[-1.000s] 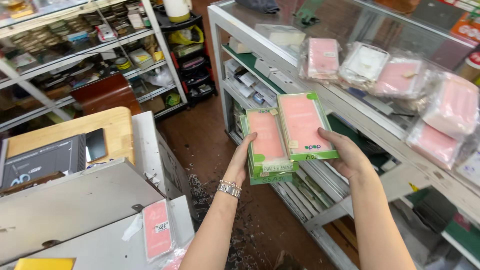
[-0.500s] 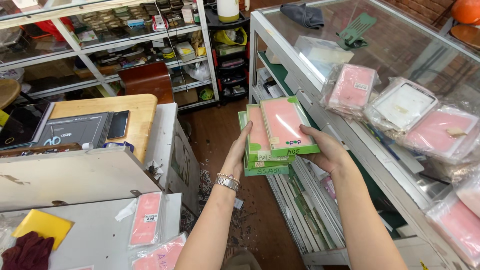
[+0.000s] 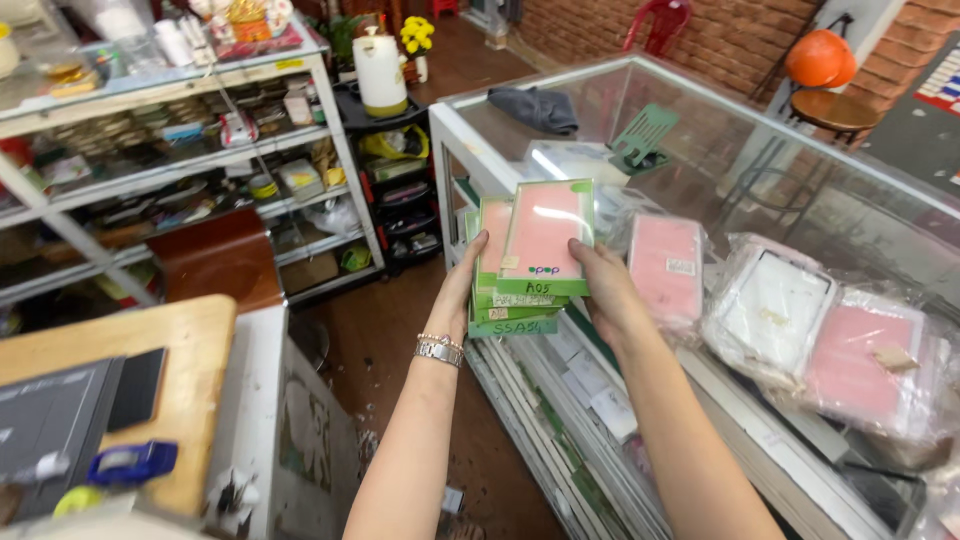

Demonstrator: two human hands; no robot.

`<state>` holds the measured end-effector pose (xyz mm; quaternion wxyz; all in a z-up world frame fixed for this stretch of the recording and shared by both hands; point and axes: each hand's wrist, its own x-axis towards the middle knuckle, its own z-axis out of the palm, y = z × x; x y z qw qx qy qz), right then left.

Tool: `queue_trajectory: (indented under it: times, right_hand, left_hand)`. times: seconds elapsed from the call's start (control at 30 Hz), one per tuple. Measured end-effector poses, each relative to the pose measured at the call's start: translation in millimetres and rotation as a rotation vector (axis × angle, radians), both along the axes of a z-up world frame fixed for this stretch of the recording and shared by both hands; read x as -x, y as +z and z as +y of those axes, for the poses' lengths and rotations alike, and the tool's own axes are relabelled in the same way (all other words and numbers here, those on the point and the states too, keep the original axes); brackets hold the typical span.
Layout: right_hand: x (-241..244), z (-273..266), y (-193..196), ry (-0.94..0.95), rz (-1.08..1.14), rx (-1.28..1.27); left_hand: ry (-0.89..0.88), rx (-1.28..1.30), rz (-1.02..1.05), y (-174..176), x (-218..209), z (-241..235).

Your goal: The person organizes small packaged items on a counter and shelves. They pick up packages, wipe them with a cloth, write on them with a marker, and place them into a glass display case.

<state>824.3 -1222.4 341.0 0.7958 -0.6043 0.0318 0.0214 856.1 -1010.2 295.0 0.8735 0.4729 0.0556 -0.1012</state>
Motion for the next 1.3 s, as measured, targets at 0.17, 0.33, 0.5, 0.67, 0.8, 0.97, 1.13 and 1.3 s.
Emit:
queue_trajectory:
  times: [0.17, 0.33, 0.5, 0.67, 0.8, 0.97, 1.13, 1.3]
  right_hand:
    - [-69.2, 3.6, 14.9, -0.084, -0.063, -0.004]
    - [-110.7, -27.6, 12.9, -0.305, -0.044, 0.541]
    - [-115.5, -32.8, 1.1, -0.504, -0.201, 1.117]
    - [-103.3, -10.4, 9.0, -0.722, -0.267, 1.447]
    - [-83.2, 3.5, 22.6, -0.667, -0.201, 1.544]
    - [-41.1, -5.3, 37.5, -0.659, -0.315, 1.406]
    - [19.7, -34.2, 45.0, -0.688, -0.419, 1.357]
    - [93.7, -84.3, 62.2, -0.701, -0.492, 1.231]
  left_hand:
    - [-0.108, -0.017, -0.077, 18.8, -99.9, -0.3]
    - [-0.156, -0.284, -0.112, 13.8, -183.2, -28.0]
    - [-0.088, -0.577, -0.364, 10.8, -238.2, -62.0]
    - [-0.2, -1.236, -0.538, 21.9, -261.1, -60.8]
    - [-0.014, -1.299, -0.666, 35.7, -243.4, -57.4]
    - [0.368, -0.907, -0.983, 57.2, -159.9, -75.1]
    - [0.218, -0.714, -1.059, 78.0, -48.8, -120.8]
    - [-0.224, -0.642, -1.23, 89.6, 45.1, -162.1]
